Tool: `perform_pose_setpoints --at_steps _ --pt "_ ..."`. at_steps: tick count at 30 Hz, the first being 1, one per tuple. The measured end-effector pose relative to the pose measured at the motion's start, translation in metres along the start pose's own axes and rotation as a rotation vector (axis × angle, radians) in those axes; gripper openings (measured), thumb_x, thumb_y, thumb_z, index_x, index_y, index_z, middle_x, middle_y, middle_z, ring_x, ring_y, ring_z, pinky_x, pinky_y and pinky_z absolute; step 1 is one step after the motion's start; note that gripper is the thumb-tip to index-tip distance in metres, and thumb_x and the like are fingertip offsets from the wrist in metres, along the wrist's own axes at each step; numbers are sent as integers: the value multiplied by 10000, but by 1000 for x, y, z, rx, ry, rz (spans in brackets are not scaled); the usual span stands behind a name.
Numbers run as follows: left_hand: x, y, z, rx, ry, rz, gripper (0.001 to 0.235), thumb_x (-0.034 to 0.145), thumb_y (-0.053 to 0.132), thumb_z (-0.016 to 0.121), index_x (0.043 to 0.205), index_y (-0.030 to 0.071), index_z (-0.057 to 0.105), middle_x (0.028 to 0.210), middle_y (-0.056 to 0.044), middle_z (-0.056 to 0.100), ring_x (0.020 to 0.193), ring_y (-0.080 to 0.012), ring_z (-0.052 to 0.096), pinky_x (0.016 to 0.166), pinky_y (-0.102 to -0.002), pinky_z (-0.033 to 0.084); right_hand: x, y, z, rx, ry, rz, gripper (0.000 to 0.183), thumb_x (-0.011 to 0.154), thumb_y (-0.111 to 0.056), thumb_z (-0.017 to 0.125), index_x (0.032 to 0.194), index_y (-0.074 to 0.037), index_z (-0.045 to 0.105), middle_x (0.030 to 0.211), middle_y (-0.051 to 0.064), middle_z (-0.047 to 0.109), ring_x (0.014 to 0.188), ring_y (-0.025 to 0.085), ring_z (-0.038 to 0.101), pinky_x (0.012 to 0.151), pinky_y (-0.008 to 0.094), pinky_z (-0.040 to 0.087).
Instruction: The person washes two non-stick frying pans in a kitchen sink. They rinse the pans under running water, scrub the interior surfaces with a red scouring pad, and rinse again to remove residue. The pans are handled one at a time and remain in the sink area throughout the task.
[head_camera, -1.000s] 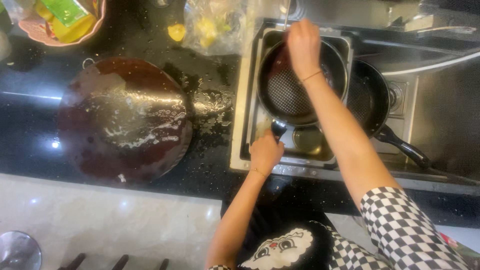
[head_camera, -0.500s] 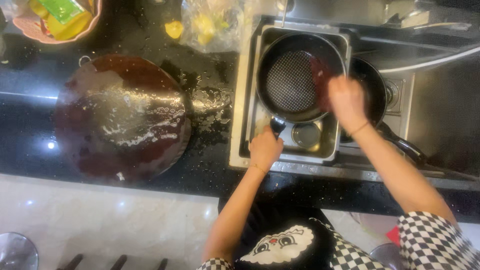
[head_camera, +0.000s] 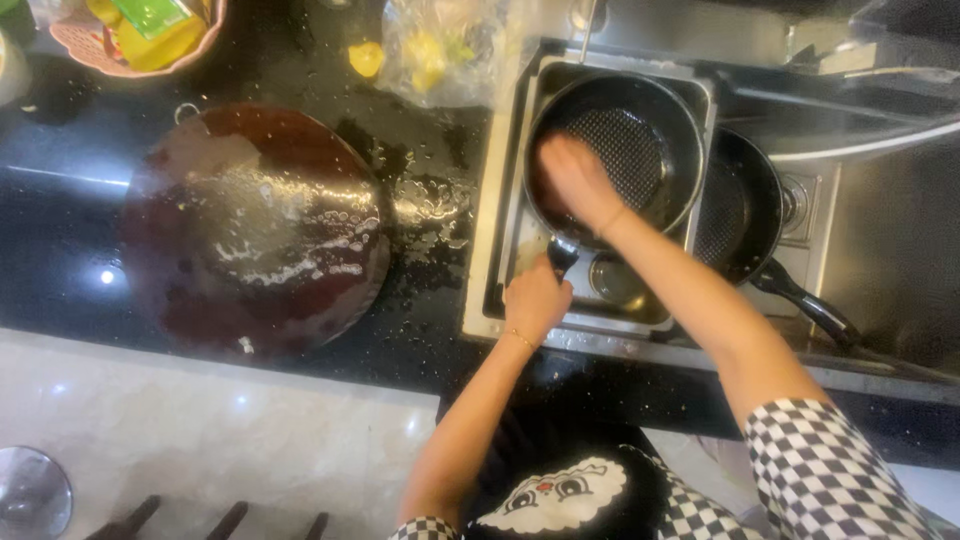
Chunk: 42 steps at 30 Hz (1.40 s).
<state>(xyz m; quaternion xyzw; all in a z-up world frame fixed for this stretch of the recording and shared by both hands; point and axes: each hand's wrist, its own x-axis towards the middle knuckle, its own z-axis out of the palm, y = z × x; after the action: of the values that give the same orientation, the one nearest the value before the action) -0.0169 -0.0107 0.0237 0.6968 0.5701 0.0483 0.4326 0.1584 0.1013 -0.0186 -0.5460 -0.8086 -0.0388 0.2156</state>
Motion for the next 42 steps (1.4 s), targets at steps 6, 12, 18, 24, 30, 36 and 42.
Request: perform_pose_setpoints --at_steps 6,12,18,24,30,36,42 --pt "-1 3 -5 40 3 -19 438 847 273 677 1166 -11 581 926 -263 723 902 -460 700 859 -549 542 4 86 -22 -417 -89 32 32 897 -79 620 885 -89 591 875 101 599 827 255 622 772 384 512" --pt "-5 3 -5 5 1 -25 445 837 257 650 1197 5 578 914 -264 726 896 -463 699 851 -559 536 -83 72 -66 -327 -299 106 54 831 -68 638 874 -55 607 869 140 628 815 289 657 766 401 539" --pt "0 2 -1 10 28 -4 376 849 242 642 1132 -3 604 919 -266 723 896 -470 699 859 -552 544 -80 12 -38 374 -353 275 12 810 -25 639 808 -35 645 800 165 694 751 337 693 713 452 557" --pt "7 0 9 32 100 25 372 829 239 670 1075 -32 605 964 -289 698 896 -480 689 831 -549 549 -26 -18 3 554 -124 455 35 846 -23 620 849 -29 654 844 166 699 768 322 691 711 429 559" --pt "8 -1 14 31 42 -29 383 841 264 666 1104 -7 600 954 -270 718 927 -468 694 861 -550 543 -72 -34 -36 409 -129 361 10 892 -2 607 889 8 608 875 182 661 818 333 676 743 419 552" --pt "7 -2 12 39 46 -10 378 850 269 647 1106 -6 603 950 -264 724 927 -466 698 875 -548 542 -105 9 -108 -202 -279 193 40 886 -20 627 875 -20 589 834 144 609 766 280 613 733 413 522" --pt "10 0 12 55 33 -20 412 832 279 663 1114 -14 595 978 -276 709 935 -472 688 873 -546 538 -94 -3 -142 -251 -120 295 53 919 -11 645 910 -16 594 874 132 590 788 268 580 749 400 488"
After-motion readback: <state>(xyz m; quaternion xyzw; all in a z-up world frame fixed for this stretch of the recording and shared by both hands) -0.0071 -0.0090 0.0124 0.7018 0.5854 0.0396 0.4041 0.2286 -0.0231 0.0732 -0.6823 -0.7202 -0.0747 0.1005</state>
